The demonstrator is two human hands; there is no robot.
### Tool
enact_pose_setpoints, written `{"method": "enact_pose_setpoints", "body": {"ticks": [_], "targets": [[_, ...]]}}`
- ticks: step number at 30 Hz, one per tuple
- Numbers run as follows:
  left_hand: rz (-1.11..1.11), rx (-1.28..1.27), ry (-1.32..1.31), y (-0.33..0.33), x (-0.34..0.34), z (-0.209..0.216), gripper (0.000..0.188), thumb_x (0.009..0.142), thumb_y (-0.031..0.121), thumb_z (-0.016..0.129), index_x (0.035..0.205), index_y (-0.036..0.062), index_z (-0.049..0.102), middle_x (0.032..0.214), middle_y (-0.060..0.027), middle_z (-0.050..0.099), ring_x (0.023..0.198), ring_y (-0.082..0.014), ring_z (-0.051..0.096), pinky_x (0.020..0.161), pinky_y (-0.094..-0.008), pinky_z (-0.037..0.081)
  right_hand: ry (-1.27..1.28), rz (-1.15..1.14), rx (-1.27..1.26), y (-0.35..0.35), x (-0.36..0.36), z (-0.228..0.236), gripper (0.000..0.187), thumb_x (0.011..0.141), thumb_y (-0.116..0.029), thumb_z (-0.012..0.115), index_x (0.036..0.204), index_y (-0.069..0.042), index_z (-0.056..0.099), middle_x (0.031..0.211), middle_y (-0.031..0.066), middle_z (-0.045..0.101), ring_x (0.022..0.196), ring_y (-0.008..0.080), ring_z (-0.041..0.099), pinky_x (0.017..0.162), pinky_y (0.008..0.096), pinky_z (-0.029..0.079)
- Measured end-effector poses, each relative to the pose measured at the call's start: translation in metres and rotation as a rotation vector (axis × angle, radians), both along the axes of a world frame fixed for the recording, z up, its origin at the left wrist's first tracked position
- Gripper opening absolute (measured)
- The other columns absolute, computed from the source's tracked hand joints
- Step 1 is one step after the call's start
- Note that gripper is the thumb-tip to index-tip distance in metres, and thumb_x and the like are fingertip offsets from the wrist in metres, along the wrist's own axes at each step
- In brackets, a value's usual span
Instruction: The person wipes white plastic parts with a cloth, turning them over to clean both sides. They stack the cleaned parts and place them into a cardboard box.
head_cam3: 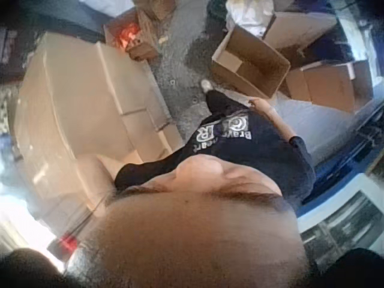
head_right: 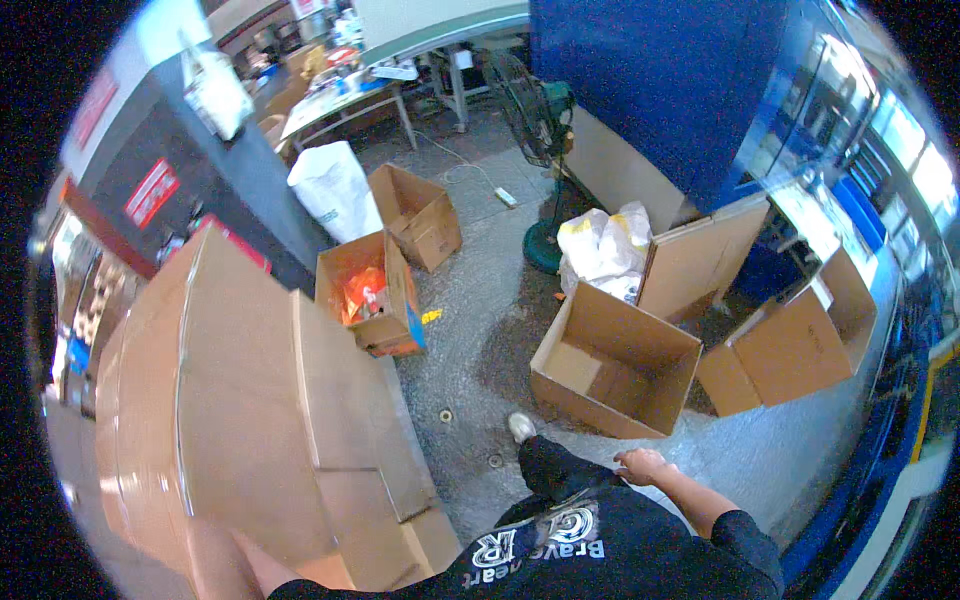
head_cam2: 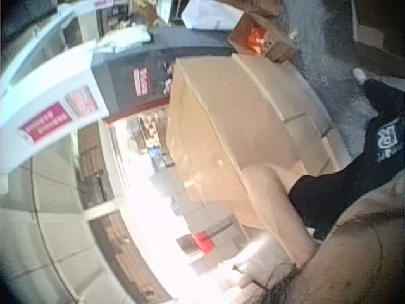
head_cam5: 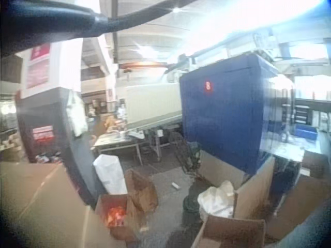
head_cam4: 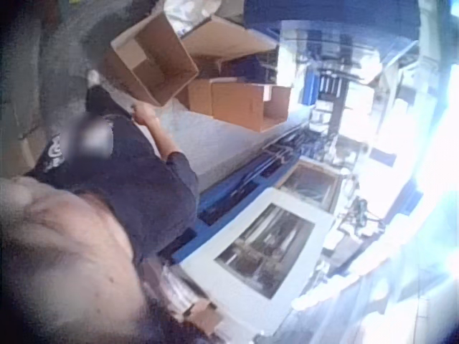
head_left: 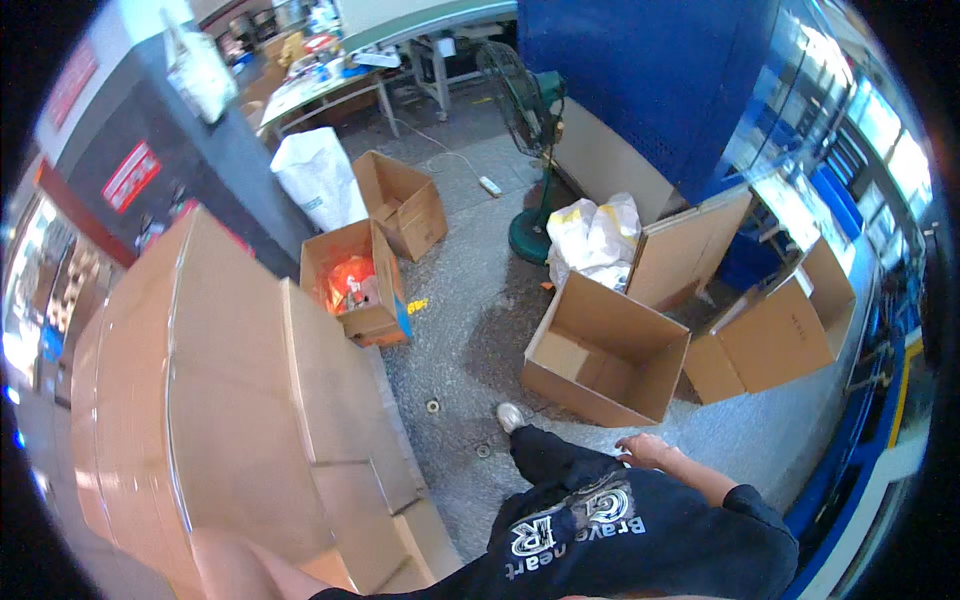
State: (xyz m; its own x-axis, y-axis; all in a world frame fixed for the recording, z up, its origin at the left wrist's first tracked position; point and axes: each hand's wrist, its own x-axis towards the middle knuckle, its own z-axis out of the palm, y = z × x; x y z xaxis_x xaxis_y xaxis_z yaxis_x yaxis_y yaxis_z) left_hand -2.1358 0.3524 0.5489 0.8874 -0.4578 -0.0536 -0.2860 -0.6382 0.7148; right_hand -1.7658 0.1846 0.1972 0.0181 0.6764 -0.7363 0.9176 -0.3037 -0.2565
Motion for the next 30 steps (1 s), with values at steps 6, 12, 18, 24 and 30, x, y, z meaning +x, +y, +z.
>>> {"method": "enact_pose_setpoints", "body": {"ticks": [6, 12, 18, 24, 30], "targets": [[-0.067, -0.191, -0.159, 0.145, 0.028, -0.016, 0.021, 0.073, 0.025, 0.063, 0.069, 0.0048, 0.060, 0.076, -0.0138, 0.061, 0.079, -0.0296, 0.061, 0.073, -0.0388, 0.049, -0.033, 0.064, -0.036, 0.160, -0.013, -0.039, 0.030, 0.090, -0.023, 0.050, 0.114, -0.007, 0.060, 0.109, 0.0207, 0.067, 0.103, 0.0373, 0.065, 0.090, 0.0507, 0.050], [-0.085, -0.357, -0.270, 0.288, 0.050, 0.007, 0.017, 0.078, 0.019, 0.059, 0.070, 0.0047, 0.059, 0.077, -0.0133, 0.059, 0.081, -0.0288, 0.059, 0.076, -0.0381, 0.048, 0.035, 0.350, 0.184, 0.396, 0.013, -0.037, 0.031, 0.090, -0.025, 0.057, 0.116, -0.008, 0.058, 0.113, 0.0172, 0.066, 0.106, 0.0332, 0.064, 0.090, 0.0469, 0.049], [0.000, -0.453, -0.332, 0.476, 0.078, -0.016, 0.015, 0.082, 0.015, 0.056, 0.071, 0.0044, 0.055, 0.075, -0.0107, 0.053, 0.077, -0.0276, 0.055, 0.075, -0.0365, 0.046, 0.234, 0.256, 0.339, 0.575, 0.031, -0.046, 0.043, 0.093, -0.033, 0.056, 0.128, -0.008, 0.052, 0.121, 0.0138, 0.062, 0.113, 0.0320, 0.059, 0.094, 0.0467, 0.045], [0.107, -0.444, -0.565, 0.679, 0.161, -0.064, 0.013, 0.087, 0.014, 0.054, 0.077, 0.0068, 0.054, 0.076, -0.0055, 0.048, 0.074, -0.0229, 0.052, 0.071, -0.0345, 0.044, -0.034, 0.152, -0.037, 0.661, 0.084, -0.110, 0.044, 0.088, -0.043, 0.062, 0.112, -0.007, 0.061, 0.103, 0.0171, 0.068, 0.096, 0.0345, 0.066, 0.081, 0.0481, 0.052], [-0.115, -0.514, -0.761, 0.832, 0.310, -0.055, 0.023, 0.086, 0.022, 0.058, 0.100, 0.0042, 0.054, 0.088, -0.0081, 0.051, 0.082, -0.0227, 0.055, 0.078, -0.0374, 0.042, 0.361, -0.514, -0.049, 0.720, 0.118, -0.064, 0.037, 0.092, -0.039, 0.057, 0.113, -0.009, 0.065, 0.113, 0.0098, 0.067, 0.103, 0.0336, 0.064, 0.081, 0.0479, 0.052]]}}
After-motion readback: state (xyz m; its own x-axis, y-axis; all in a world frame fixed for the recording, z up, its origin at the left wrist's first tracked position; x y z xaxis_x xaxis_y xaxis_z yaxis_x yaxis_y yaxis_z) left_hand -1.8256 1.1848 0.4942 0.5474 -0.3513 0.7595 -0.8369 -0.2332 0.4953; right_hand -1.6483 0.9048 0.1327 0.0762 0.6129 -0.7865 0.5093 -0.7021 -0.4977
